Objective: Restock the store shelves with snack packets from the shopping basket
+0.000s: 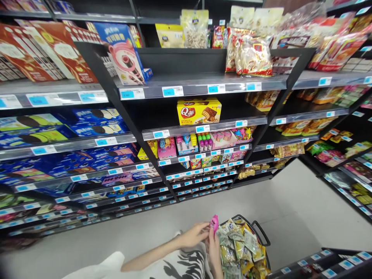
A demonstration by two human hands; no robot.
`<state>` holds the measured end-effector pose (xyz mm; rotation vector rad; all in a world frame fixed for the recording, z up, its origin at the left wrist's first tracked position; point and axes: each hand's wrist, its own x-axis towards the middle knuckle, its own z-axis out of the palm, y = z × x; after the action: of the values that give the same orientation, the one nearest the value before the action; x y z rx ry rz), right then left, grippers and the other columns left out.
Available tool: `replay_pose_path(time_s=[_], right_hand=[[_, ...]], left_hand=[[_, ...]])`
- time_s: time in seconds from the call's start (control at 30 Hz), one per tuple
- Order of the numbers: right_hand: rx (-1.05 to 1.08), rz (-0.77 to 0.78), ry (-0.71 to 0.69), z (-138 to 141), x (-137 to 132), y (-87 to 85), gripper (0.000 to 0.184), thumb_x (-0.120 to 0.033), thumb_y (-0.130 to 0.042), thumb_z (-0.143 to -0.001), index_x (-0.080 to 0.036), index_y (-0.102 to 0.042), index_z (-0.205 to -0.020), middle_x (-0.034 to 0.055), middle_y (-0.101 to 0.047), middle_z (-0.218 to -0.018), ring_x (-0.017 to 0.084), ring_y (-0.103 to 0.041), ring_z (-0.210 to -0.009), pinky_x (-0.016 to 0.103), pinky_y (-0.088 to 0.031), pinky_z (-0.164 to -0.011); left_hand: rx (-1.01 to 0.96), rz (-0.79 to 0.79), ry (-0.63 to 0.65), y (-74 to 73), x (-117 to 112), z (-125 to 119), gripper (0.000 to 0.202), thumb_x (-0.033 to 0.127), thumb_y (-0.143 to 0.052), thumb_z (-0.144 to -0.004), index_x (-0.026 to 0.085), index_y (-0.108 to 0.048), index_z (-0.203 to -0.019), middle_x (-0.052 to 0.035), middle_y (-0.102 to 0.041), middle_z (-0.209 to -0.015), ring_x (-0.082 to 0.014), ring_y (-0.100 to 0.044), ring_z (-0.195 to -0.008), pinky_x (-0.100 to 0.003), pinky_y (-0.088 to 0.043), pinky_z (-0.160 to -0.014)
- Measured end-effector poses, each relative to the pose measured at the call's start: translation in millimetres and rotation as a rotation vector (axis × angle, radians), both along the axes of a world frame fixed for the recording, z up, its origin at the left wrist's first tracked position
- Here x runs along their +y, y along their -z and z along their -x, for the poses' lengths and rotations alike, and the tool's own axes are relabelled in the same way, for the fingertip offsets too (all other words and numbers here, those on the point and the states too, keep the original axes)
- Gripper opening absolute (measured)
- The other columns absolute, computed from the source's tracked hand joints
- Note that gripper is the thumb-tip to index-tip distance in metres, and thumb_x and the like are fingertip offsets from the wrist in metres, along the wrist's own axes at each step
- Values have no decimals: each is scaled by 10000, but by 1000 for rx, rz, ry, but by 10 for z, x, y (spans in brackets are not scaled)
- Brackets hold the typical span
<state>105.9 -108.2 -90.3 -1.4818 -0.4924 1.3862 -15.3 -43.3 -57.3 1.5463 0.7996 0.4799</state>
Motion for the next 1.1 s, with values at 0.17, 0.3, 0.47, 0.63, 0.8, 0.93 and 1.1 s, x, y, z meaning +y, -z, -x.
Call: replay_pose_path(time_s=[0.17, 0.3, 0.47, 0.63, 0.8, 0.93, 1.1], right_hand=[[147, -2, -226, -10, 22, 41, 747, -914, -662, -618, -176, -655, -734, -94, -226, -445, 54, -163, -398, 214, -97, -418], [152, -39, -312, 80, -10, 22, 742, -896, -618, -699, -168, -698, -817, -83, -244, -453, 65, -189, -414, 230, -110, -435], [62, -68, -216, 86, -27, -59, 642, -798, -716, -709, -167, -654, -814, -67, -355, -519, 58, -240, -438, 222, -147, -436], [20, -116, -65, -4, 22, -135, 603, -724, -806, -653, -178, -648, -854, -33, -538, -617, 73, -388, -453, 207, -276, -435], [25, -128, -53, -13, 37, -157, 609, -740, -777, -676, -162, -663, -829, -9, -571, -621, 85, -421, -470, 219, -306, -455], [34, -123, -27, -10, 28, -143, 637, -735, -780, -679, -162, -664, -932, -14, -570, -620, 87, -410, -484, 222, -307, -470], [42, -113, 51, -28, 35, -69, 712, -708, -803, -673, -208, -574, -1126, -63, -520, -580, 92, -380, -468, 213, -277, -460]], left_hand=[[-145, 213, -122, -61, 423, 144, 738, 617, -681, -852, 144, -567, -1408, -207, -663, -1301, -252, -687, -1091, -431, -533, -988], [-171, 273, -114, -116, 639, 248, 682, 572, -872, -656, 102, -738, -1131, -187, -751, -1062, -237, -719, -925, -396, -561, -898], [-151, 246, -287, -118, 556, 173, 525, 508, -881, -656, 93, -759, -954, -146, -759, -912, -206, -708, -829, -353, -553, -825], [-152, 195, -471, -34, 574, 145, 523, 503, -870, -666, 93, -730, -959, -142, -754, -928, -197, -701, -851, -325, -527, -823], [-172, 177, -479, -41, 650, 218, 554, 501, -885, -646, 85, -726, -976, -156, -762, -941, -207, -709, -862, -328, -527, -831], [-202, 191, -408, -99, 629, 267, 560, 524, -865, -678, 98, -743, -1020, -172, -758, -1059, -234, -718, -968, -361, -539, -916], [-239, 193, -326, -97, 591, 291, 531, 522, -854, -697, 120, -762, -1031, -168, -724, -1210, -239, -695, -1071, -373, -525, -999]])
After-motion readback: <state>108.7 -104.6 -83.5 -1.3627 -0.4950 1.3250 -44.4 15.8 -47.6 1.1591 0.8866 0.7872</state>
